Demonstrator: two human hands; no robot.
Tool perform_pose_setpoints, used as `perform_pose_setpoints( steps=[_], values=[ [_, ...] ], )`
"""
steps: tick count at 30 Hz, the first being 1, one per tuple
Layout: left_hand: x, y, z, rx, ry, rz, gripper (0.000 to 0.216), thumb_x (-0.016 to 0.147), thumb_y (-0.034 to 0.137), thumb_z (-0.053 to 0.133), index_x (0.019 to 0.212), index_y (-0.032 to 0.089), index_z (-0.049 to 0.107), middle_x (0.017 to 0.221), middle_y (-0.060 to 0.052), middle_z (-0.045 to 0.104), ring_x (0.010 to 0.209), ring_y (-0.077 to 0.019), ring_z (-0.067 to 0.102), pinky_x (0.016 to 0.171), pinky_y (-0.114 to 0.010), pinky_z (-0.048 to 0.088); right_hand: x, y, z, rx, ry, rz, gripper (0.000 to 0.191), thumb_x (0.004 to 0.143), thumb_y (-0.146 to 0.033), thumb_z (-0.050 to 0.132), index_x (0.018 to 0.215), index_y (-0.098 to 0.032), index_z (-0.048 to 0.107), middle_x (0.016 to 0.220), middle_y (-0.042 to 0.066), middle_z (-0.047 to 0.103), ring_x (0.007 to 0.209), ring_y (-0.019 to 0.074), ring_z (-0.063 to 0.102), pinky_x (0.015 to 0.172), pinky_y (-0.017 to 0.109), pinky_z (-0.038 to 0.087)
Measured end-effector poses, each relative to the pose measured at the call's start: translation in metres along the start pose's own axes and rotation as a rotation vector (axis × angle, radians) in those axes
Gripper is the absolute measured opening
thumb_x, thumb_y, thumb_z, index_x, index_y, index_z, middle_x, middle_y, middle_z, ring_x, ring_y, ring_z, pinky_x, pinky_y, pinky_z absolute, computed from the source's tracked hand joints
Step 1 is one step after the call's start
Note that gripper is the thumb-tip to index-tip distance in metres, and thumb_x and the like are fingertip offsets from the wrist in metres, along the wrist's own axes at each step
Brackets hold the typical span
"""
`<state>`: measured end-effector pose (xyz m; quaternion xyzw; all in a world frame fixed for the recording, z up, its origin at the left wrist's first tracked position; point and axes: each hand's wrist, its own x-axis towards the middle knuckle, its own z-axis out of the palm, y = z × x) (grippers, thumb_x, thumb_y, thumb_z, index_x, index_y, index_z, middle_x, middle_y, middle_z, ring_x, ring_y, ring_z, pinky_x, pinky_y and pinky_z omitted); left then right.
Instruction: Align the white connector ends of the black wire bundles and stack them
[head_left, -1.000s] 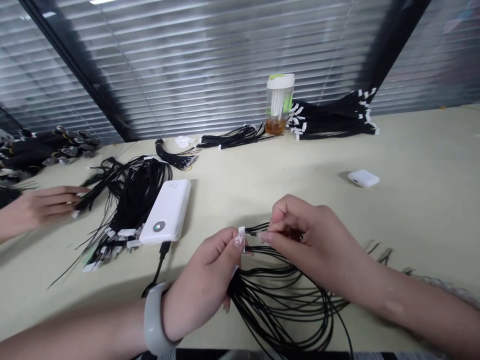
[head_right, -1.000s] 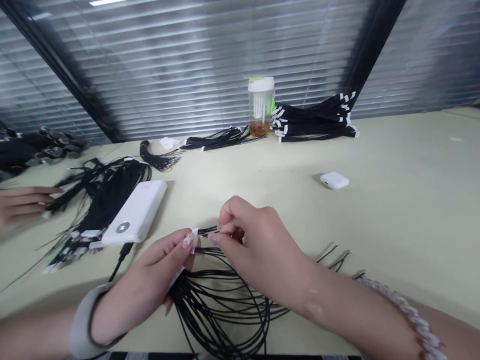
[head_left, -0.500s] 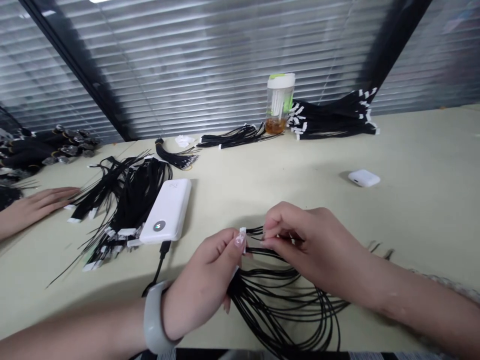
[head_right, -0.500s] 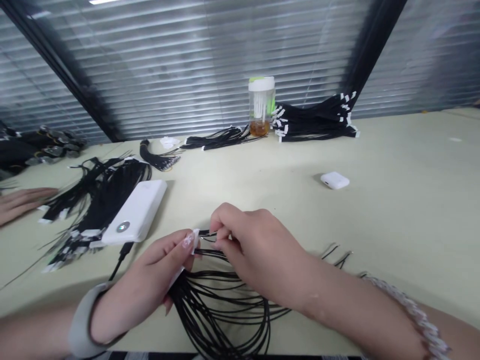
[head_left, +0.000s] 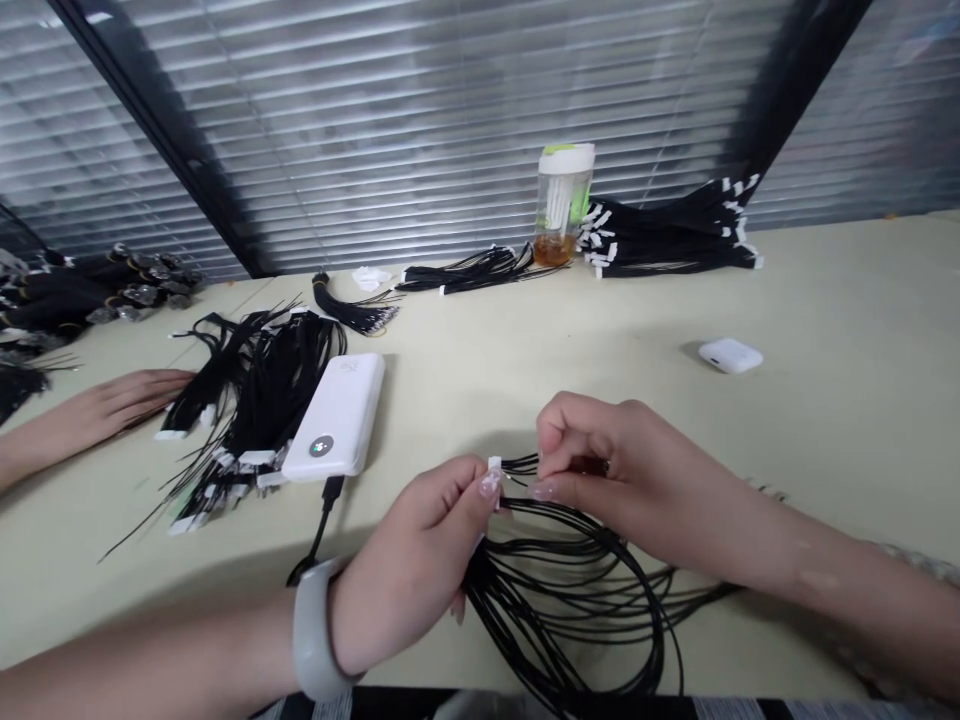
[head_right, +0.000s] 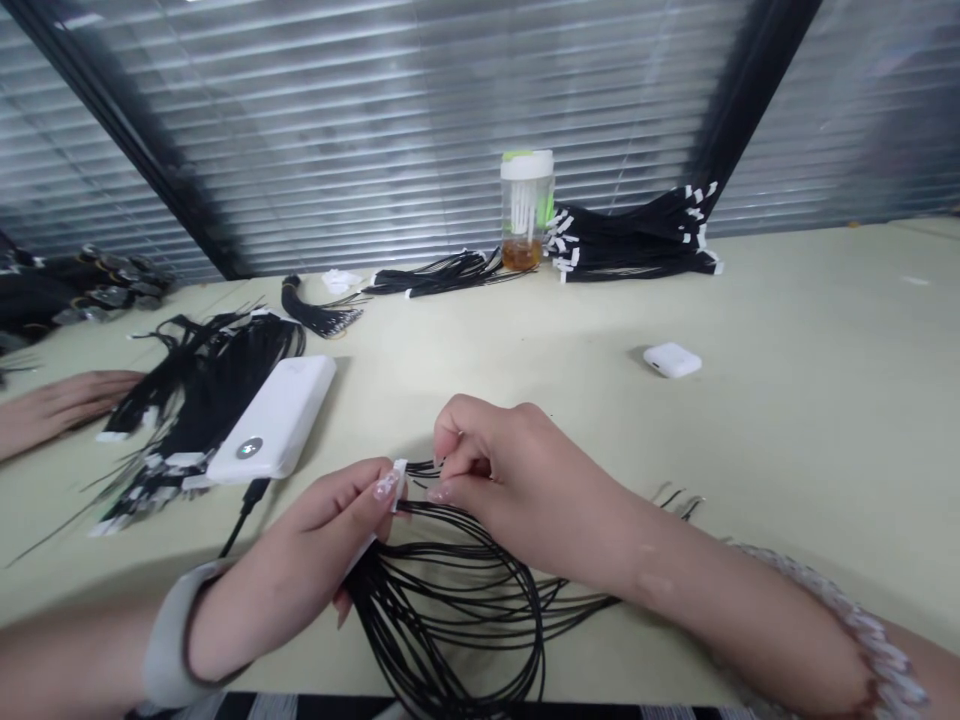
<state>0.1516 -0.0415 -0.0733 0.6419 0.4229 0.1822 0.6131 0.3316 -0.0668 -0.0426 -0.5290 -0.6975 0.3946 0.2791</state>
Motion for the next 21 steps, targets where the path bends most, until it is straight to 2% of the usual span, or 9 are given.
perform_pose_setpoints(
  steps=[8,21],
  values=[
    [0.0021,-0.0004,0.0,0.0,-0.019,-0.004,0.033,0.085,0.046,0.036,0.07,0.018,0.043,0.049,0.008,0.034,0.032,-0.0024,0.035,0.028,-0.011,0.033,0.0004,0.0024,0.0048,-0.039,0.099,0.015,0.01,0.078,-0.016,0.048,0.072,-0.019,0.041,0.06,-0.004,0.055,0.054,0.0088,0.047,0.051,0.021,0.034],
    [0.0011,0.0014,0.0001,-0.046,-0.043,-0.005,0.034,0.085,0.045,0.036,0.068,0.017,0.043,0.049,0.008,0.035,0.032,-0.0018,0.035,0.028,-0.01,0.032,-0.0001,0.0029,0.0028,0.022,0.129,0.012,0.011,0.075,-0.016,0.051,0.071,-0.019,0.041,0.061,-0.004,0.053,0.053,0.0077,0.045,0.048,0.02,0.034]
  ],
)
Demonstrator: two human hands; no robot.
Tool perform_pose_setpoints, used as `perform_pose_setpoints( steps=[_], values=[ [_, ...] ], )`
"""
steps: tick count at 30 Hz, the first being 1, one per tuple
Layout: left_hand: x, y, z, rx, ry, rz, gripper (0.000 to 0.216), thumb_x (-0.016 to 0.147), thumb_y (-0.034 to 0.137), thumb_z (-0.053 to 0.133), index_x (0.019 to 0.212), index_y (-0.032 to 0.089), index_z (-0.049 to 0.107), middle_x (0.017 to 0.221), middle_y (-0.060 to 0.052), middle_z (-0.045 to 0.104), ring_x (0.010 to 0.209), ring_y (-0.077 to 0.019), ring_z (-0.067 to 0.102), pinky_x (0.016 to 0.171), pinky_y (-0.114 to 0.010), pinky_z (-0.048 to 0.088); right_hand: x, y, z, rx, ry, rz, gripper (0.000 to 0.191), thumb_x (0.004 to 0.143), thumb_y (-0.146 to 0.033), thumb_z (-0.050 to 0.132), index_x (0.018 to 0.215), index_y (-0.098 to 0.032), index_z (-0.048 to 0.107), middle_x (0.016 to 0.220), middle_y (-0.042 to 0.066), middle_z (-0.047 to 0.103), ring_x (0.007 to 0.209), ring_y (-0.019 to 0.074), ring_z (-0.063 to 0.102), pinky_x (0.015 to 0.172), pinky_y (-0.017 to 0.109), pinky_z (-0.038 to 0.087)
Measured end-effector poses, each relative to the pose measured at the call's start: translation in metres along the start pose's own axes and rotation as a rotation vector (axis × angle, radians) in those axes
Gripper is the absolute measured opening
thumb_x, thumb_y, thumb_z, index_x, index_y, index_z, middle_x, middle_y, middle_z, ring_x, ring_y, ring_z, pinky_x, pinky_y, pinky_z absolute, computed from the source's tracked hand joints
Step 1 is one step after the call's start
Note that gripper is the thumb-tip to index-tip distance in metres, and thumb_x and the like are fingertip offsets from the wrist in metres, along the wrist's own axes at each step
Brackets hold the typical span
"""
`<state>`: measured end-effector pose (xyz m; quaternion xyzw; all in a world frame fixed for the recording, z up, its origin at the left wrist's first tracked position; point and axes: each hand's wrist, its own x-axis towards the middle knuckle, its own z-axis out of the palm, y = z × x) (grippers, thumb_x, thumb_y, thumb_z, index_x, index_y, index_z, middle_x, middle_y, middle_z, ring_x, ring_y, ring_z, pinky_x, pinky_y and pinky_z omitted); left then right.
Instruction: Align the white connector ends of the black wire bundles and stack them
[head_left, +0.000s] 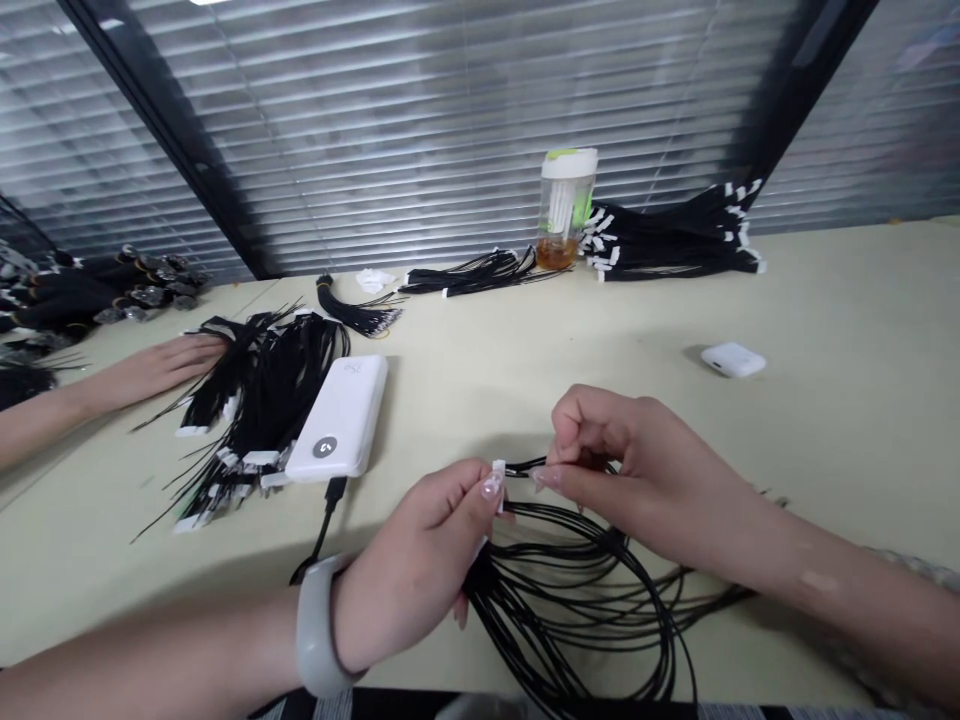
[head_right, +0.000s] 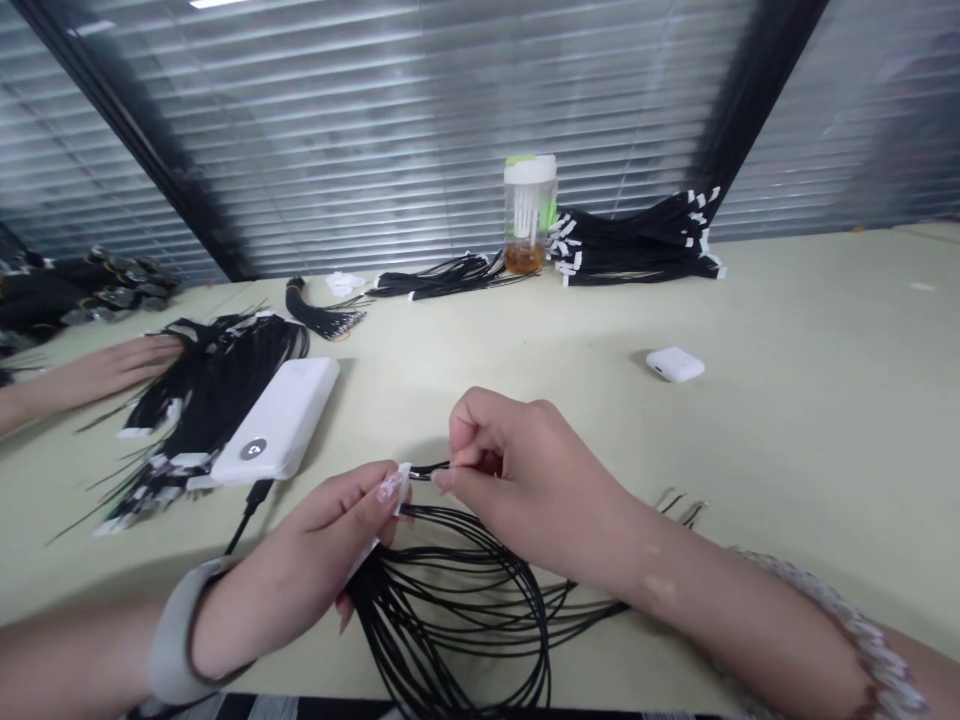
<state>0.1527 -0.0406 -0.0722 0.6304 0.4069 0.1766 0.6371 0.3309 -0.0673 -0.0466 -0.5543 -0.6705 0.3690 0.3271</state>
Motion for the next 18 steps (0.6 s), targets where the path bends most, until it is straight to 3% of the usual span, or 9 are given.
perform_pose_setpoints(
  steps=[5,18],
  values=[
    [0.0006,-0.0004,0.0002,0.016,0.021,-0.01,0.034,0.085,0.046,0.036,0.068,0.017,0.043,0.05,0.008,0.035,0.033,-0.0023,0.035,0.028,-0.01,0.032,-0.0008,-0.0023,-0.0014,-0.053,-0.066,0.001,0.011,0.075,-0.014,0.05,0.07,-0.019,0.041,0.059,-0.005,0.051,0.053,0.0074,0.044,0.049,0.019,0.033],
    [0.0007,-0.004,-0.0003,0.01,-0.002,-0.002,0.035,0.085,0.047,0.036,0.068,0.017,0.041,0.05,0.008,0.036,0.033,-0.0018,0.036,0.028,-0.01,0.032,0.0001,0.0022,-0.0003,0.102,-0.025,0.005,0.01,0.076,-0.018,0.051,0.073,-0.019,0.042,0.065,-0.002,0.055,0.056,0.0087,0.048,0.049,0.02,0.035]
  ],
)
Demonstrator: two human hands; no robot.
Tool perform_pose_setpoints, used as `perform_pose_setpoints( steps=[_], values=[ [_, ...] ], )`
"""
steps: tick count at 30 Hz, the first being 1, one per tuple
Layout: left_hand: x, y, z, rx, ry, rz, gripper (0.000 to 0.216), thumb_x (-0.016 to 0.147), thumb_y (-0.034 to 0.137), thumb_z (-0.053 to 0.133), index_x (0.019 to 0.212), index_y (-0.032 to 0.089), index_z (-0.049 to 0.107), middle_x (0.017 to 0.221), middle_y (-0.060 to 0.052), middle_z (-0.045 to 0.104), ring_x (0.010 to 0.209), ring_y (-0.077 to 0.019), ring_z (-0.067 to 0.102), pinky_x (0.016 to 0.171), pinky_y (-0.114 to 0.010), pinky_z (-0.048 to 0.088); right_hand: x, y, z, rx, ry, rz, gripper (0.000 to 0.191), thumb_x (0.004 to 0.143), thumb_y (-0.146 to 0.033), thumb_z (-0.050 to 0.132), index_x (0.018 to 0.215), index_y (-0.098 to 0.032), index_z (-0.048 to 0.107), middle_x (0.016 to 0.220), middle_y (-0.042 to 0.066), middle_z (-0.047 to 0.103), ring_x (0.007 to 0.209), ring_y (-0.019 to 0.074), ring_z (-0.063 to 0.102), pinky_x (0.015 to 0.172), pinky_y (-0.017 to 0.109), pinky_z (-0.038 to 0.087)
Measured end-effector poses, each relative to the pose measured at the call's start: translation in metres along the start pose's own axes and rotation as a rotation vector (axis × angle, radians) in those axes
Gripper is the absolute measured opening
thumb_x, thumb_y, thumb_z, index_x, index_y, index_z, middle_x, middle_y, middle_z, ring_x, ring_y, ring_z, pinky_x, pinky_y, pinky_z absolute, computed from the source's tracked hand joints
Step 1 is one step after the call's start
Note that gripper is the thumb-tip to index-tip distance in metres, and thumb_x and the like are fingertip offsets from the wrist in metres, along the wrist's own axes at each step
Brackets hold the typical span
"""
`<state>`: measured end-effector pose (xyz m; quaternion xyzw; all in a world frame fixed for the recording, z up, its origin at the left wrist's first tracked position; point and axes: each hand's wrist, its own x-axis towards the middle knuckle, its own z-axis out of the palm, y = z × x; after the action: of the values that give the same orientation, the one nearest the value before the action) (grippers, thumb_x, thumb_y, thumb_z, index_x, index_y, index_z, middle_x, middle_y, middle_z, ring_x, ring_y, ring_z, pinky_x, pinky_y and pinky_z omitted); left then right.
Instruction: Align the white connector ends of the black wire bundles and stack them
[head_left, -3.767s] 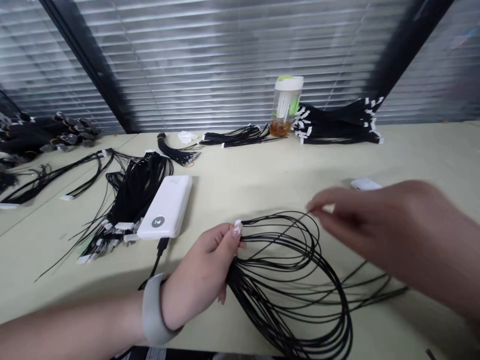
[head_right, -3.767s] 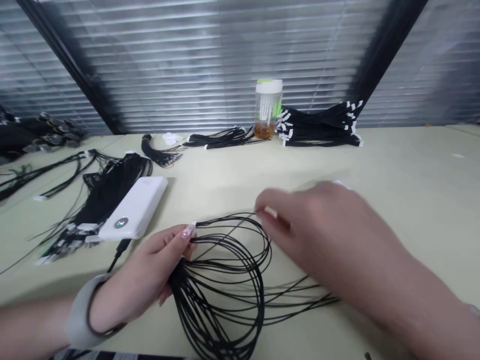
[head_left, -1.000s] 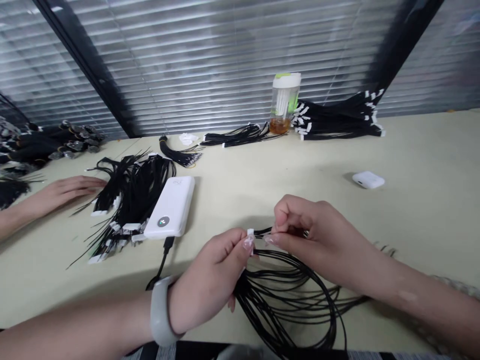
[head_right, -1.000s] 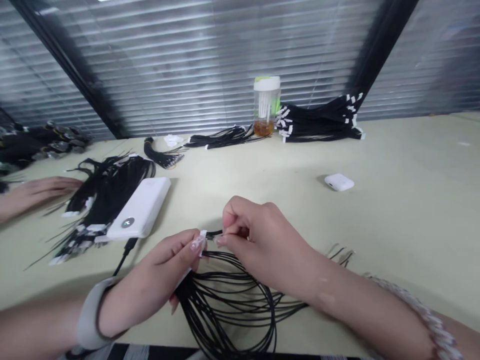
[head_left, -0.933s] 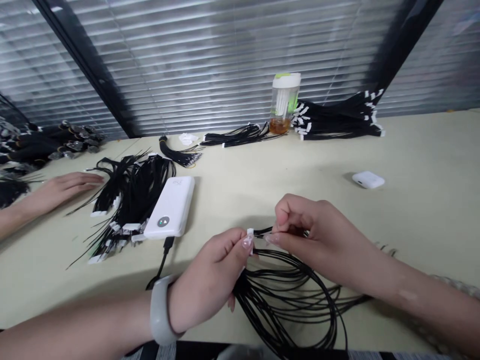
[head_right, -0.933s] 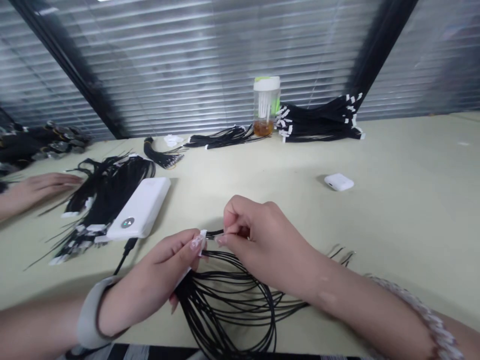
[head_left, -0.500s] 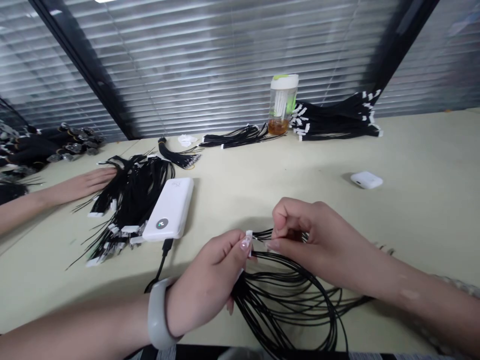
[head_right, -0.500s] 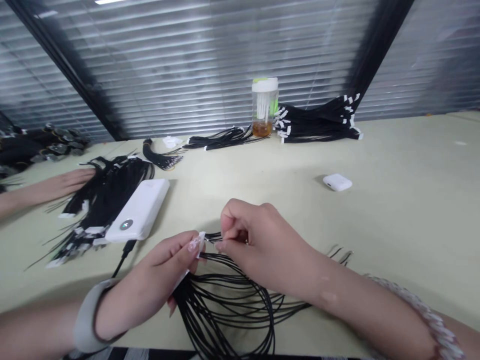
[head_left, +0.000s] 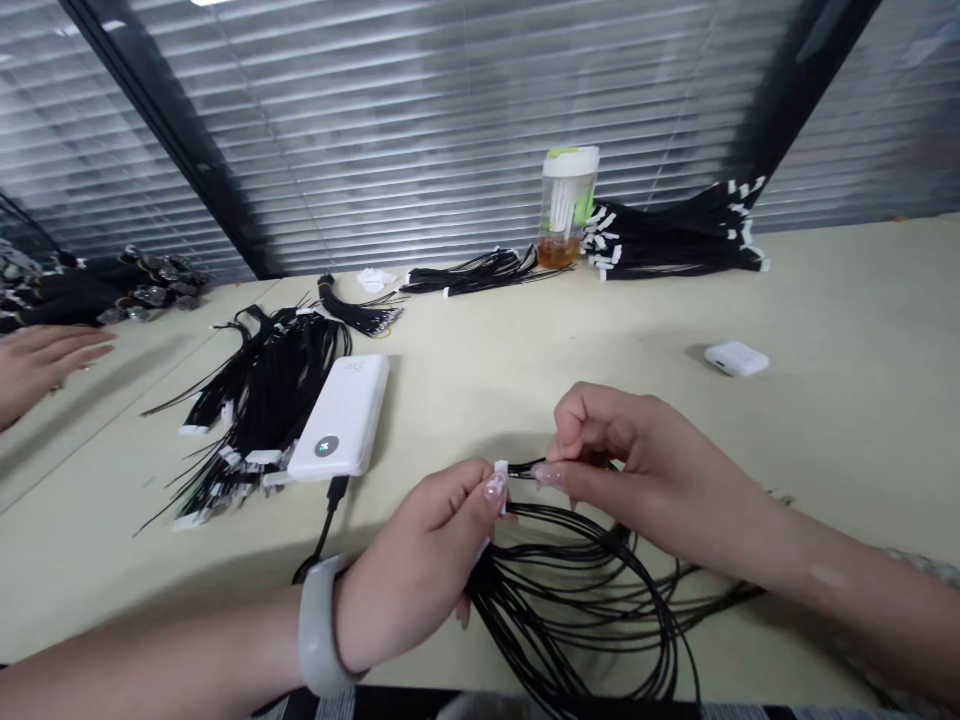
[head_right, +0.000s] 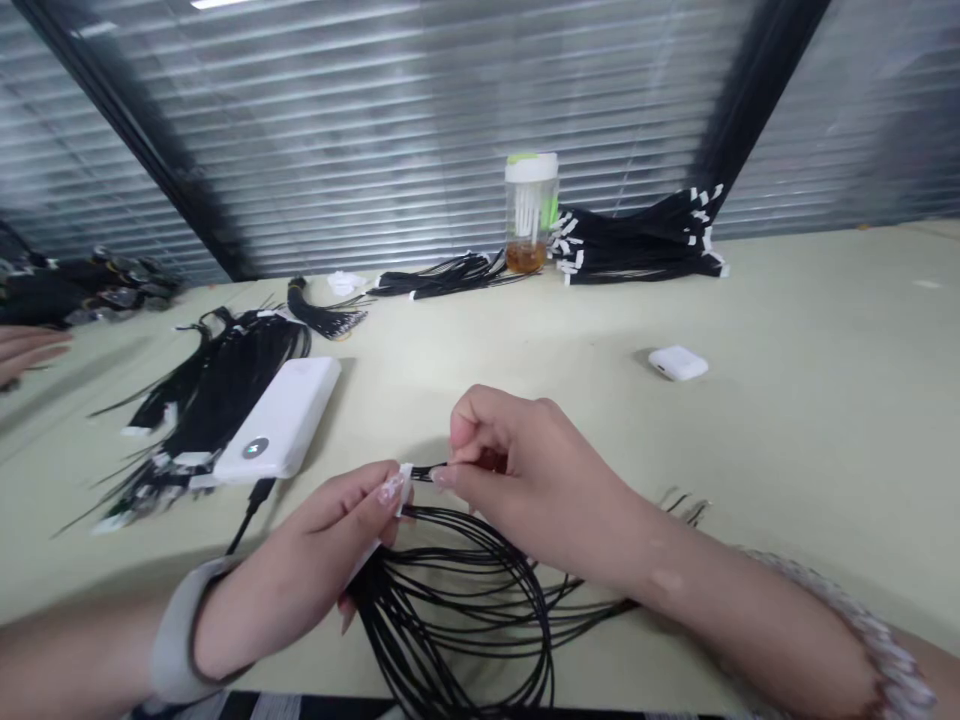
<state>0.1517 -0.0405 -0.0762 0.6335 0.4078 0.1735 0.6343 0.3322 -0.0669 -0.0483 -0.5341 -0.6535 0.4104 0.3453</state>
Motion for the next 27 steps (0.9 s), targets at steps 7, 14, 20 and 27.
perform_pose_setpoints(
  steps=[7,14,20,27],
  values=[
    [-0.001,0.0,-0.001,0.027,-0.001,0.011,0.035,0.085,0.047,0.035,0.069,0.017,0.042,0.052,0.007,0.037,0.033,-0.0021,0.036,0.028,-0.011,0.033,-0.001,-0.001,0.0,-0.068,-0.005,-0.019,0.01,0.077,-0.016,0.051,0.073,-0.02,0.042,0.062,-0.004,0.054,0.055,0.008,0.046,0.049,0.019,0.034],
    [0.0,-0.002,-0.001,0.088,-0.03,0.02,0.034,0.086,0.046,0.035,0.068,0.017,0.04,0.053,0.008,0.034,0.033,-0.0018,0.035,0.027,-0.01,0.032,-0.003,0.011,0.011,-0.236,0.054,-0.108,0.012,0.078,-0.015,0.05,0.07,-0.02,0.042,0.055,-0.007,0.051,0.051,0.0068,0.043,0.048,0.019,0.032],
    [0.0,-0.003,-0.001,0.051,0.008,0.031,0.034,0.084,0.047,0.037,0.068,0.017,0.042,0.052,0.008,0.034,0.033,-0.0019,0.035,0.027,-0.011,0.033,0.001,0.013,0.01,-0.363,0.082,-0.172,0.01,0.078,-0.013,0.05,0.075,-0.02,0.043,0.058,-0.008,0.051,0.052,0.006,0.044,0.049,0.018,0.032],
    [0.007,-0.005,-0.006,-0.09,0.259,0.076,0.039,0.082,0.052,0.04,0.065,0.017,0.042,0.046,0.008,0.036,0.03,-0.0027,0.034,0.029,-0.013,0.03,-0.009,-0.001,-0.013,-0.735,0.327,-0.412,0.031,0.068,-0.033,0.067,0.077,-0.018,0.042,0.073,-0.001,0.049,0.059,0.0091,0.042,0.051,0.021,0.032]
  ],
)
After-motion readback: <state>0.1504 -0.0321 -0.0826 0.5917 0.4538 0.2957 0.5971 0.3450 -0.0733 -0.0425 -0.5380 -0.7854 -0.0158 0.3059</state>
